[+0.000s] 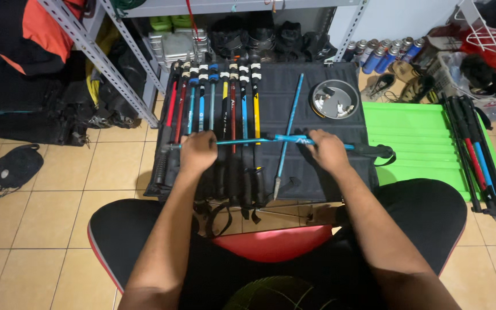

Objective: The person joins two sections of a blue trekking pole and rotates a locking nut by hand to secure the segments.

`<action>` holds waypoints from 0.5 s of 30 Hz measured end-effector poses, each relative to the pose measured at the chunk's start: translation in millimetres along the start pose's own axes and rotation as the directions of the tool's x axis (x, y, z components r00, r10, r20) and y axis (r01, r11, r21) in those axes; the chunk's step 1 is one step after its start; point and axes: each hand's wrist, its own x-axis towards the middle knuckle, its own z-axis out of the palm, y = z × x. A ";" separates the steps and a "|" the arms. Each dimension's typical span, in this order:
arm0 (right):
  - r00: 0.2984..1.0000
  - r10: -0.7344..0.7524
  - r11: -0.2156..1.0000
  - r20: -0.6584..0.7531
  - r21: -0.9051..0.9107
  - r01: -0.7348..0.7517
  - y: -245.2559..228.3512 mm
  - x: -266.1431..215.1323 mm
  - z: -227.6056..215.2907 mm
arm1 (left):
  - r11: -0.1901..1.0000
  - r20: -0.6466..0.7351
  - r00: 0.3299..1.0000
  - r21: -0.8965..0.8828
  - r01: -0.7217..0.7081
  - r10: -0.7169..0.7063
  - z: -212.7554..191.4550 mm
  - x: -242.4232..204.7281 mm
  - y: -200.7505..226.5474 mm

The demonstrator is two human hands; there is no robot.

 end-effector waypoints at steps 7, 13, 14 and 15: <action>0.999 -0.030 0.999 0.021 -0.025 0.031 -15.7 0.1 7.9 | 0.902 -0.400 0.809 0.164 -0.398 0.430 44.2 -4.0 46.5; 0.995 -0.088 0.996 0.045 0.029 0.086 -16.7 0.4 3.5 | 0.907 -0.239 0.879 0.202 -0.370 0.413 41.9 -7.4 70.8; 0.996 -0.073 0.997 0.051 0.029 0.072 -16.2 0.2 0.9 | 0.905 -0.261 0.874 0.237 -0.353 0.410 54.3 -3.1 58.3; 0.997 -0.059 0.998 0.057 0.029 0.058 -15.6 -0.2 -1.8 | 0.903 -0.283 0.868 0.270 -0.335 0.407 66.7 1.2 45.8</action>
